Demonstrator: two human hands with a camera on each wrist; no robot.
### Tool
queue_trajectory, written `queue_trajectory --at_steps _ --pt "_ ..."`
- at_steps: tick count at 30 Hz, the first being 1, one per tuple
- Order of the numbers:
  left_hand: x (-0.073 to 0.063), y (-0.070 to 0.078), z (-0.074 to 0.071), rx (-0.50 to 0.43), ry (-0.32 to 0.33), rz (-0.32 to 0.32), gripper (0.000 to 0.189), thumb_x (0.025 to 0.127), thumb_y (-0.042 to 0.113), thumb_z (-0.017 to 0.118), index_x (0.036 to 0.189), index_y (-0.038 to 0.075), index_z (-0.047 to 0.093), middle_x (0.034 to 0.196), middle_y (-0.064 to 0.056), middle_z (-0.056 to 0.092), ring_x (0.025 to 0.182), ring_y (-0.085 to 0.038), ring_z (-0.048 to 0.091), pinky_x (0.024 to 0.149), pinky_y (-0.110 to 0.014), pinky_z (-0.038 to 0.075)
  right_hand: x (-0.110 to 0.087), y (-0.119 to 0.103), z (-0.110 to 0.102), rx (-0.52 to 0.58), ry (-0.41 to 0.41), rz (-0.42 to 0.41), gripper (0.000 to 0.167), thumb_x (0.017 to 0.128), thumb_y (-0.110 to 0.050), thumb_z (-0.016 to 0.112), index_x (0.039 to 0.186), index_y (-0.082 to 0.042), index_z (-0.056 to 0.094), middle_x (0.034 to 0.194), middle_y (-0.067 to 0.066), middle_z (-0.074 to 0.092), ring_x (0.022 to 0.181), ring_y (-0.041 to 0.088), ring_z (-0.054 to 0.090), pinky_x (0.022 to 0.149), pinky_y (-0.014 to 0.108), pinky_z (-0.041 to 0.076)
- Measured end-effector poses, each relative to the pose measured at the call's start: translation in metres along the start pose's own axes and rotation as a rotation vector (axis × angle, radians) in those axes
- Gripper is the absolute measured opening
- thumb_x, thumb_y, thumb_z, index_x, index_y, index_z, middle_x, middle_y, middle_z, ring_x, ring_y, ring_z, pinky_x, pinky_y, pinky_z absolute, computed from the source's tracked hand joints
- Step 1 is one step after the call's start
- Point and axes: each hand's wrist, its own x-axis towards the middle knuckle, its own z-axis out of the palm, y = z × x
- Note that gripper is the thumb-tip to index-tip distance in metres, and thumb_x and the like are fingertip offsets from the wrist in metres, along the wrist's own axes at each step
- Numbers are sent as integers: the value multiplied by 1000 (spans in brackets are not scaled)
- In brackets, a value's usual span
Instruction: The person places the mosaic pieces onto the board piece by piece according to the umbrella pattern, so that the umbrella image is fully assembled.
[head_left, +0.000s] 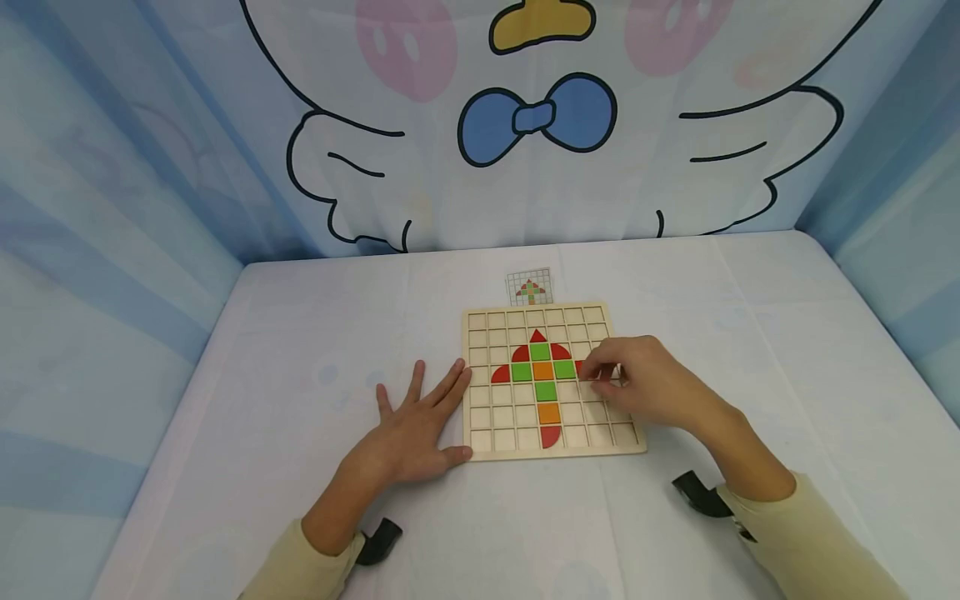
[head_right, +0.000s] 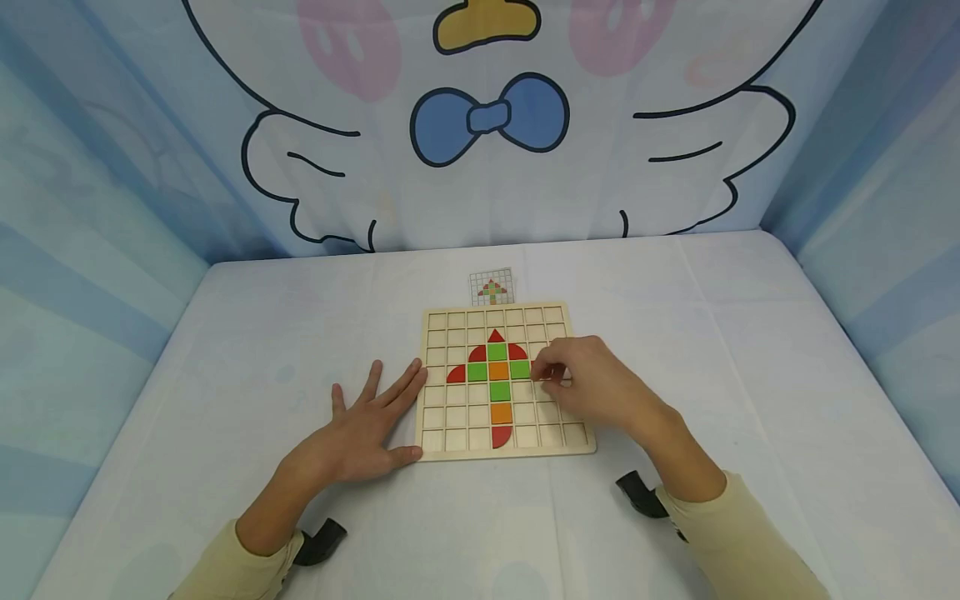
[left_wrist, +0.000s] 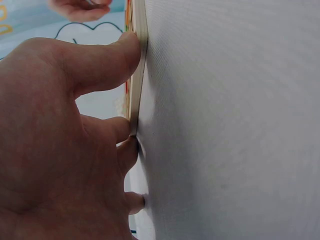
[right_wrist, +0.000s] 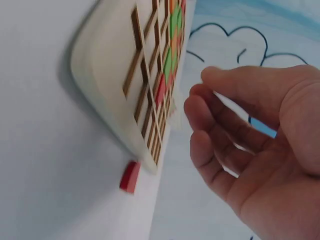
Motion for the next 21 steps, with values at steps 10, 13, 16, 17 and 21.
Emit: queue_trajectory --at_steps 10,13,16,17,21 --pt "0 0 0 -1 -3 -2 98 92 52 71 169 29 13 176 13 2 162 -41 -8 113 -86 -1 -6 27 -28 -84 40 260 17 87 -1 75 104 -4 77 99 9 71 86 24 62 66 31 50" --pt "0 0 0 -2 -5 -3 99 92 52 71 169 30 12 176 13 2 162 -41 -8 113 -86 -1 -6 34 -28 -74 11 307 20 87 -4 76 107 -4 77 100 12 70 87 25 61 67 32 49" --pt "0 0 0 -4 -3 -3 99 92 52 71 169 30 12 176 13 2 162 -41 -8 113 -86 -1 -5 39 -26 -65 -7 313 20 86 -5 78 107 -4 77 100 11 71 85 23 60 69 32 50" --pt "0 0 0 -5 -4 -4 99 92 51 71 169 30 12 176 13 2 162 -41 -8 113 -86 -1 -5 40 -24 -63 -11 310 20 86 -4 78 106 -4 77 100 11 71 84 22 60 70 31 50" --pt "0 0 0 -7 0 -2 98 92 50 71 169 30 13 176 13 3 162 -42 -7 112 -86 -1 -3 43 -21 -54 -27 306 20 84 -1 76 104 -4 77 97 9 71 83 21 60 71 31 49"
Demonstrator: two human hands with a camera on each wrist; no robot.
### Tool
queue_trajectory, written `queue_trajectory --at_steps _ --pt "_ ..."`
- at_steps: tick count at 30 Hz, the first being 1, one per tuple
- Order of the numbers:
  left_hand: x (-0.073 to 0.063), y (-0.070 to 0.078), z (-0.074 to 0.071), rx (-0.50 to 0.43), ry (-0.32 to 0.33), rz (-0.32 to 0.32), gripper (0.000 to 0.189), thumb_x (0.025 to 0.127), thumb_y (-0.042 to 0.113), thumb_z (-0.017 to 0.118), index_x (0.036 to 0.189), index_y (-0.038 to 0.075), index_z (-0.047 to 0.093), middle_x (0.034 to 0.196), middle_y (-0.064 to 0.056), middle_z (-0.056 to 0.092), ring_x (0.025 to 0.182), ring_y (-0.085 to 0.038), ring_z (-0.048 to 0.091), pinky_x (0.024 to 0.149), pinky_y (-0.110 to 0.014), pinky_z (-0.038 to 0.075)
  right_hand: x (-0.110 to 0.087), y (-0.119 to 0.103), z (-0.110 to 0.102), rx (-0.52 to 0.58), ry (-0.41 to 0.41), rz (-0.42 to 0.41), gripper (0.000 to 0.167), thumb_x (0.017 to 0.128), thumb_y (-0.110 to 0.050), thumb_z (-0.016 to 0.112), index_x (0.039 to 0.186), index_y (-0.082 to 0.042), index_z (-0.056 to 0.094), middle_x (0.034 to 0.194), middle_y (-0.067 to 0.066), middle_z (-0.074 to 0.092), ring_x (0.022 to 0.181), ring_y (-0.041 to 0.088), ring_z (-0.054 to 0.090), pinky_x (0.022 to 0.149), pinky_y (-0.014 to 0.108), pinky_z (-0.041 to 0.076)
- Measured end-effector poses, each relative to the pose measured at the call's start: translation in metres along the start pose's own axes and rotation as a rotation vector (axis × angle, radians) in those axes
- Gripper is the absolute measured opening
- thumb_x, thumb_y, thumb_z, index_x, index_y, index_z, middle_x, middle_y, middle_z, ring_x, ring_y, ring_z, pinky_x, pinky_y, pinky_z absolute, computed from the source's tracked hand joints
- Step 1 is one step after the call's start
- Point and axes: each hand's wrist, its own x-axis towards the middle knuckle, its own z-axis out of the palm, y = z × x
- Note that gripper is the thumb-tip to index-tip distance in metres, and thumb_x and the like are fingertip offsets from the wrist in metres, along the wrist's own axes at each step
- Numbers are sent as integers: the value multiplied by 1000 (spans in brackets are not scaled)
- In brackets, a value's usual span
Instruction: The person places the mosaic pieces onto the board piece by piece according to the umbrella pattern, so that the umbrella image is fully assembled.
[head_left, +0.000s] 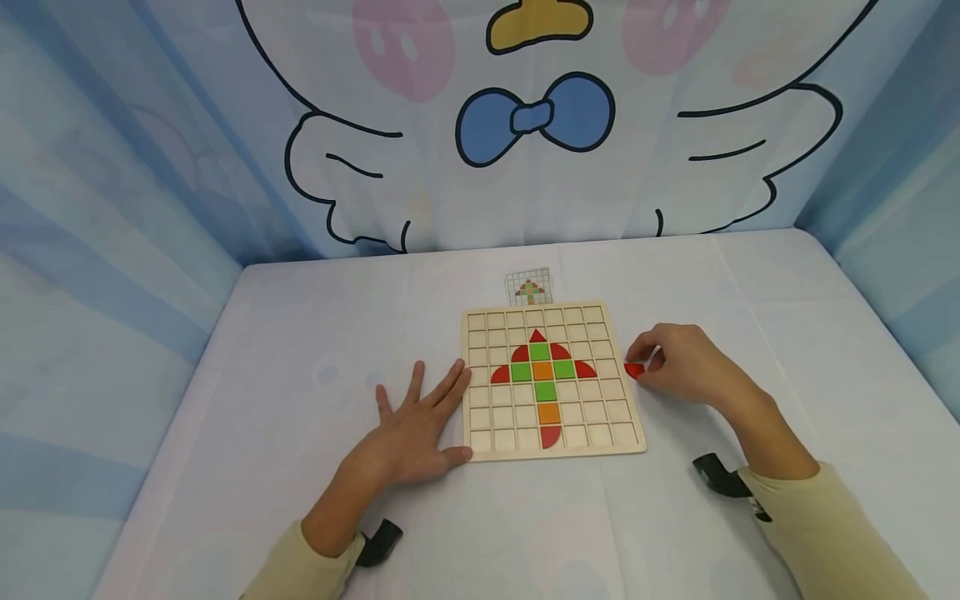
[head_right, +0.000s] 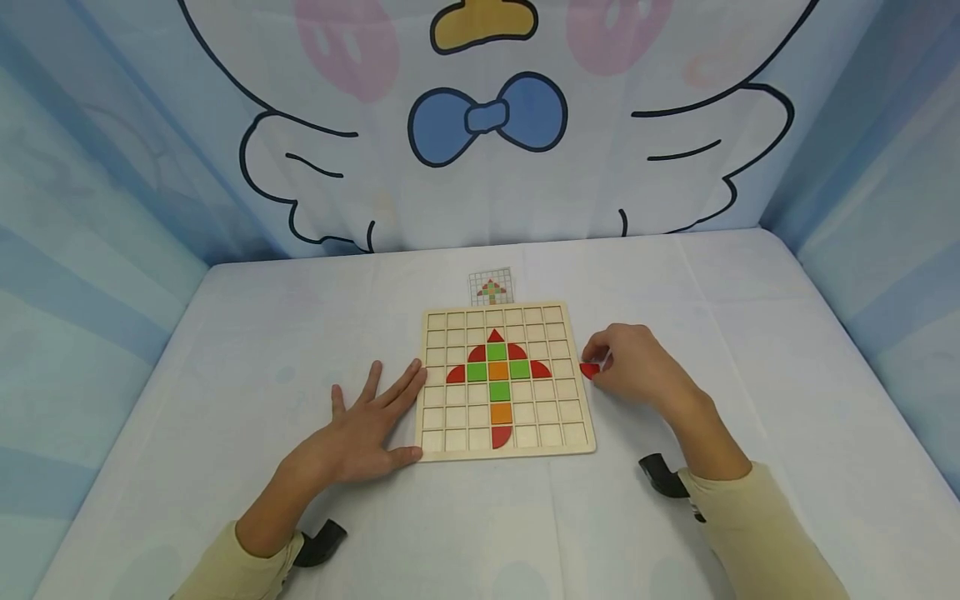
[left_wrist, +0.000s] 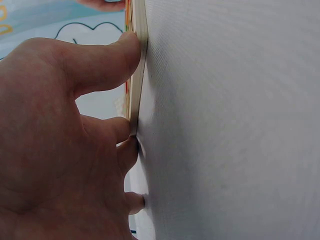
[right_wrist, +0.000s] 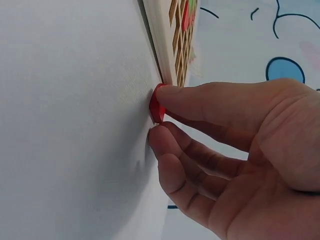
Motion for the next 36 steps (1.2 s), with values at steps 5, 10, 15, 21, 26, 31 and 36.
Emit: queue_trajectory --at_steps 5,10,15,21,26,31,36 --pt "0 0 0 -4 1 1 98 92 50 71 169 29 13 176 13 3 162 -42 -7 112 -86 -1 1 0 1 -6 -4 -3 20 82 2 76 102 -3 77 93 7 71 83 22 60 72 32 50" --pt "0 0 1 -5 4 3 98 92 50 72 169 29 14 176 13 3 162 -42 -6 112 -86 -1 1 1 3 -17 4 0 19 82 2 76 100 -3 78 92 7 72 83 22 61 72 32 51" --pt "0 0 1 -3 2 2 98 92 50 71 169 30 13 176 13 3 162 -42 -7 112 -87 -1 1 0 2 -28 0 11 19 83 2 75 101 -3 79 93 7 74 83 22 62 70 31 51" --pt "0 0 0 -7 1 5 98 93 50 71 169 30 13 176 13 2 162 -42 -7 112 -86 -1 0 -3 0 -38 11 4 17 83 1 76 99 -3 80 92 6 73 81 21 61 70 31 50" --pt "0 -1 0 -8 5 4 98 93 50 71 169 30 13 176 13 2 162 -42 -7 112 -86 -1 -2 -7 -2 -46 33 -19 15 83 0 78 96 -6 80 88 3 73 81 20 61 70 31 49" --pt "-1 0 0 -7 4 4 98 93 50 71 169 30 13 176 14 2 162 -42 -7 112 -86 -1 -5 -14 -1 -19 31 -24 17 82 -1 79 98 -6 80 88 3 72 81 19 61 70 31 50" --pt "0 0 -1 -2 1 5 98 92 51 71 169 30 13 176 13 2 162 -42 -7 112 -86 -1 -8 -24 4 8 26 -52 18 82 -2 80 99 -6 79 86 2 71 79 17 61 70 31 51"
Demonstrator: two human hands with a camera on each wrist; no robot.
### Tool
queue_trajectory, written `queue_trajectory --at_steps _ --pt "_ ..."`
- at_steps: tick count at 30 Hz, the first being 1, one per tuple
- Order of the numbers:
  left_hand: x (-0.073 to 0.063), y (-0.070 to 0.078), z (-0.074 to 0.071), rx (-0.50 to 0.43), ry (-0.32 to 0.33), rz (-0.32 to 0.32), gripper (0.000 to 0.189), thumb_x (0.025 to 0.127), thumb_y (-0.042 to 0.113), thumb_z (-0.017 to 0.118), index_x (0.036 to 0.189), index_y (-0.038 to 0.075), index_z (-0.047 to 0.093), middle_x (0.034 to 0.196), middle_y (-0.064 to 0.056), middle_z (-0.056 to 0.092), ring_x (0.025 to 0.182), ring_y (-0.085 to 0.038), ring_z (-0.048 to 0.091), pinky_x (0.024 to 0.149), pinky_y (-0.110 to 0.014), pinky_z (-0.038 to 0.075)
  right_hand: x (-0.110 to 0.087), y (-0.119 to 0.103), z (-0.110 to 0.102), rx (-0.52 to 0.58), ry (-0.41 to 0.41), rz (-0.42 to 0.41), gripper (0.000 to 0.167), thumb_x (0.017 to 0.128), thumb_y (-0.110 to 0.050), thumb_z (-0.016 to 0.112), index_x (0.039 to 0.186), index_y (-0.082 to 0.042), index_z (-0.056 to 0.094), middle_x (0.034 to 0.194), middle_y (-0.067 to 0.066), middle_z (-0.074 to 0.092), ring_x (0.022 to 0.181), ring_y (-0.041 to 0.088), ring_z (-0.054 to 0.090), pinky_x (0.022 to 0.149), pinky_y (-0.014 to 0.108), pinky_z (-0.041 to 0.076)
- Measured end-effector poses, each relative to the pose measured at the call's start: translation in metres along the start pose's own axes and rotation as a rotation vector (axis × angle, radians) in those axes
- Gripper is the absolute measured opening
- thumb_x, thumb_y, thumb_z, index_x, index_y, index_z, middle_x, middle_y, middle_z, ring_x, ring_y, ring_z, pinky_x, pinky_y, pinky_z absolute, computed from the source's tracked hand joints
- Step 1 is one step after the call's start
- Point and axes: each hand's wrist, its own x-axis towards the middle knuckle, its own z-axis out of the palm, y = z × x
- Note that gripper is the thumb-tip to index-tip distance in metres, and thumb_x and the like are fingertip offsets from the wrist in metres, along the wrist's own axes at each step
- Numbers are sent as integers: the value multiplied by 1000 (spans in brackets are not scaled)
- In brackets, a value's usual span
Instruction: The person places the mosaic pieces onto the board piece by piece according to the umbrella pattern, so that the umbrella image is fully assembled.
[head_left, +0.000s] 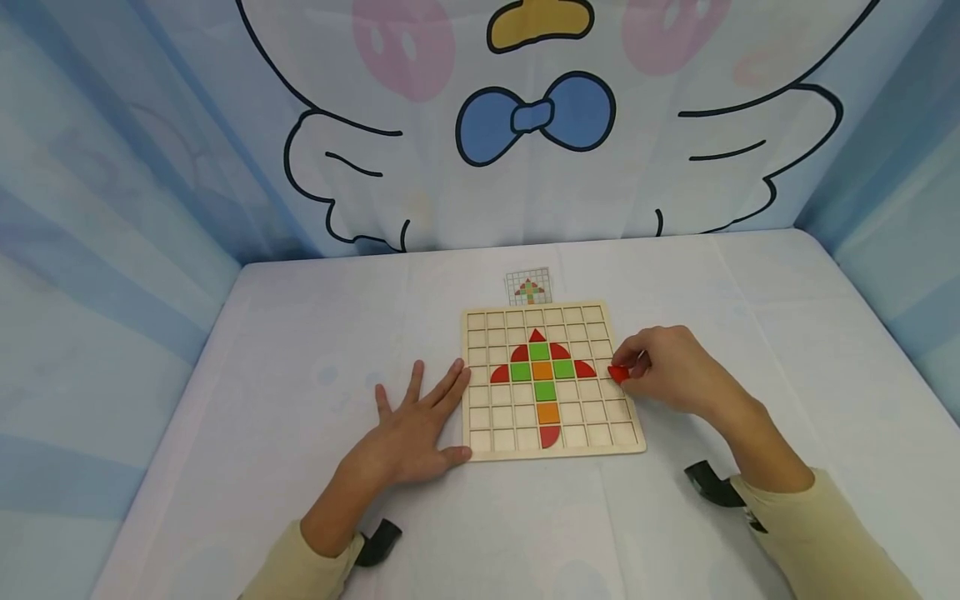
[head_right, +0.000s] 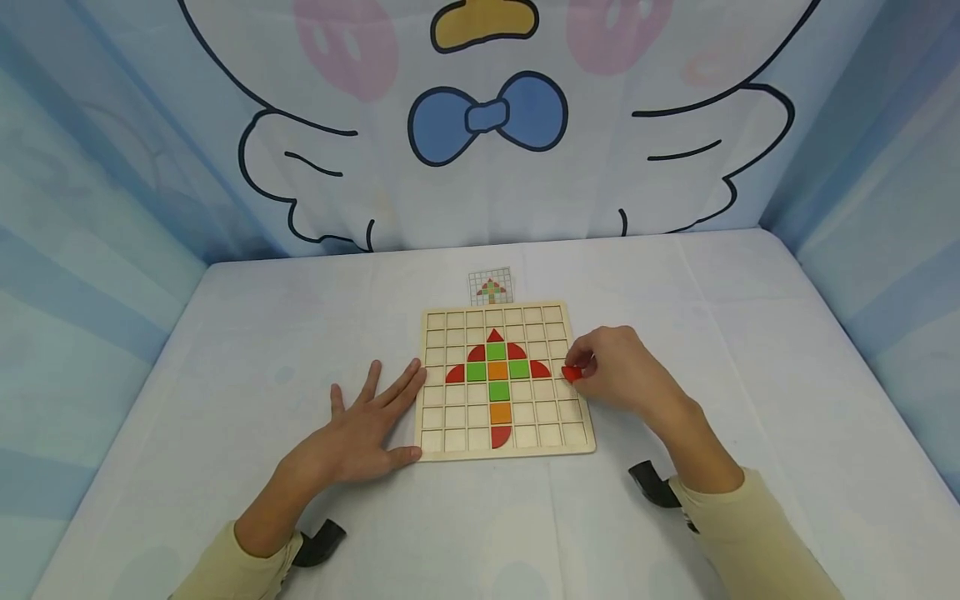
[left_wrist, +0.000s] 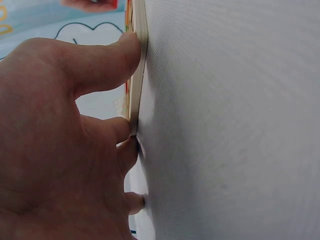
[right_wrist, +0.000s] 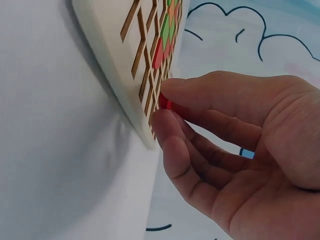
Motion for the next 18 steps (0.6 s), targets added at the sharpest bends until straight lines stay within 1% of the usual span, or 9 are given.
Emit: queue_trajectory --at_steps 4,8,11,18 --pt "0 0 -1 7 -1 1 98 92 52 70 169 29 13 176 12 2 162 -42 -7 112 -86 -1 -1 -10 5 5 -12 -22 19 82 -2 82 100 -5 79 85 2 69 77 17 60 69 30 52" --pt "0 0 -1 14 -8 -6 100 92 53 71 169 29 12 176 13 1 162 -42 -7 112 -86 -1 -1 -22 13 15 -33 -38 19 82 -1 81 101 -4 79 85 2 69 76 16 58 69 28 52" --pt "1 -1 -1 17 -12 -14 100 91 54 71 169 31 11 176 14 0 162 -41 -9 112 -86 -2 -1 -31 19 30 -51 -69 18 82 -1 79 100 -4 78 84 1 69 75 15 58 67 26 52" --pt "0 -2 0 13 -6 -4 100 92 54 70 169 31 11 176 14 0 162 -41 -9 112 -86 -1 -3 -47 29 35 -73 -139 16 83 -4 83 99 -6 78 84 -2 69 76 13 57 67 23 52"
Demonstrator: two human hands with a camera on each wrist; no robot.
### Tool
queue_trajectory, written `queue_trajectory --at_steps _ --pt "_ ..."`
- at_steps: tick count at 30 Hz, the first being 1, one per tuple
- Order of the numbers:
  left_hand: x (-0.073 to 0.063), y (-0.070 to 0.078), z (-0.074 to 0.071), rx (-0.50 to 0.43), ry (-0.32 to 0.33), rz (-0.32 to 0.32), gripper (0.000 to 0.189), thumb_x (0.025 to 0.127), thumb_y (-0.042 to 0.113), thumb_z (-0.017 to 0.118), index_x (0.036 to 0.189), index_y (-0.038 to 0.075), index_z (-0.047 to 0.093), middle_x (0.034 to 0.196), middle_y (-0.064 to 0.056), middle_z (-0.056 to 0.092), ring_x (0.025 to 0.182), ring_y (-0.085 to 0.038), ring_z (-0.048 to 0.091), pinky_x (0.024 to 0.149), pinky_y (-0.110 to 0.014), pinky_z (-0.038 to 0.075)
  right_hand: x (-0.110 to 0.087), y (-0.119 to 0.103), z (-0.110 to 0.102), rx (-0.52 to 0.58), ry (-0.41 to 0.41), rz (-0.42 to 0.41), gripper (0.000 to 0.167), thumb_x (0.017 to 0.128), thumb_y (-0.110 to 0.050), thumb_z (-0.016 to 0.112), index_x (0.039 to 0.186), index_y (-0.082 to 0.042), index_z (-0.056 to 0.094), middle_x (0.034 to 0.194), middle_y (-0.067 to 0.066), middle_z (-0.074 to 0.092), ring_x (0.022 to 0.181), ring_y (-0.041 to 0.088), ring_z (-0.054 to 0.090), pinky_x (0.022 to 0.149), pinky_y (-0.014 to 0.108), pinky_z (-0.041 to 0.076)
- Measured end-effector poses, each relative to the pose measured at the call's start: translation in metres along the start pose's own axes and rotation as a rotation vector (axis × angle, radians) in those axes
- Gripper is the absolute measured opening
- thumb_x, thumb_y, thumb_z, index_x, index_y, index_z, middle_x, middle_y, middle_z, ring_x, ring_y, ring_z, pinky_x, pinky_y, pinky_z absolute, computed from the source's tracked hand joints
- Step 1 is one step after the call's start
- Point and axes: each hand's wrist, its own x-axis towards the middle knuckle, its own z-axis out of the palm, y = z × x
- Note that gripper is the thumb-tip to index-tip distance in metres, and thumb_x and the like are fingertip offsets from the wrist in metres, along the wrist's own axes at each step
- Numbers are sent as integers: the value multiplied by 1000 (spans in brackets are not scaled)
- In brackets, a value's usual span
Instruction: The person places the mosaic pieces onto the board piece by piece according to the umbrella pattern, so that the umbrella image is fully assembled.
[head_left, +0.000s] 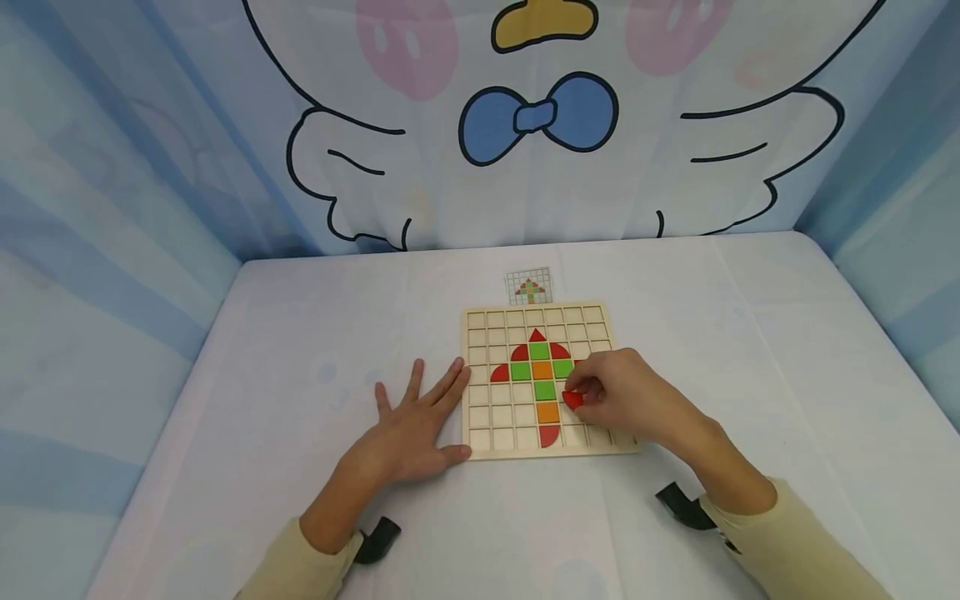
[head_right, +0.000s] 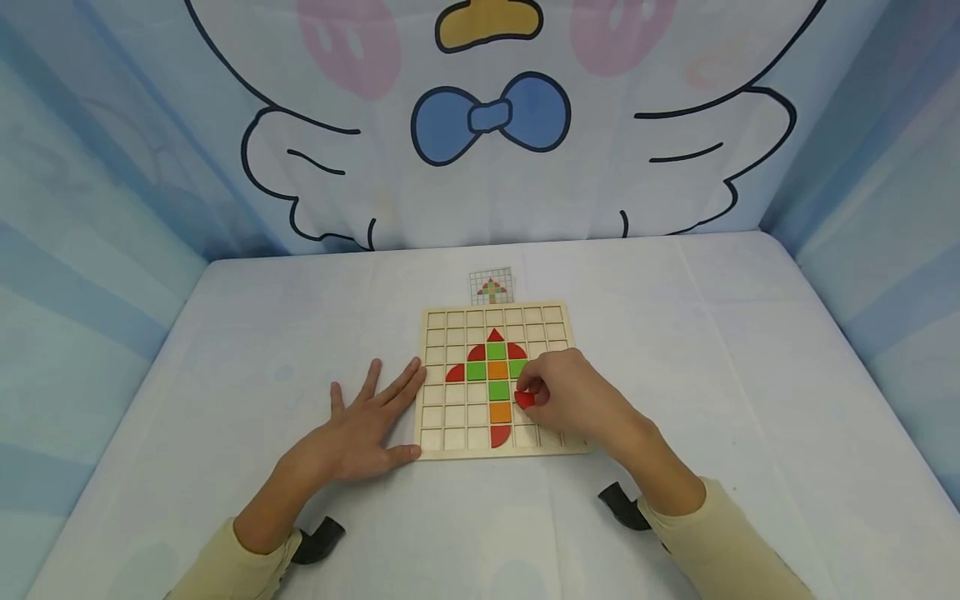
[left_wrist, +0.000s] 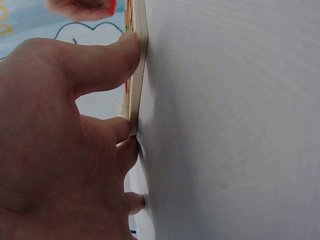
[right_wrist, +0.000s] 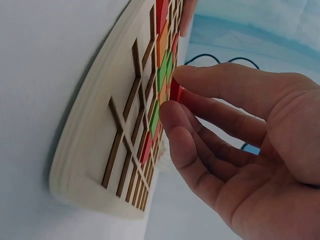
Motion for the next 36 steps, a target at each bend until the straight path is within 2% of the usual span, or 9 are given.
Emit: queue_trajectory --at_steps 6,18,25,36 --pt "1 0 -1 0 5 15 99 93 52 71 169 30 12 176 12 1 162 -42 -8 112 -87 0 2 -9 6 11 9 -75 15 83 -3 83 97 -7 79 81 -3 69 73 11 57 66 23 52" --pt "4 0 -2 10 4 20 98 93 52 70 169 30 12 176 12 1 162 -43 -8 111 -87 1 5 -25 20 31 -39 -148 14 82 -1 82 90 -12 79 76 -9 66 65 6 55 61 22 51" --pt "3 0 -2 6 0 20 98 93 51 71 169 30 13 176 12 2 162 -44 -6 111 -87 1 6 -30 30 39 -80 -194 12 83 -2 84 91 -10 79 76 -8 65 67 7 56 61 21 52" --pt "1 -1 -2 2 -2 29 98 93 51 70 169 29 13 176 11 2 161 -44 -7 110 -88 1 7 -31 40 19 -88 -235 9 85 -4 81 89 -11 79 79 -6 65 71 9 55 64 21 50"
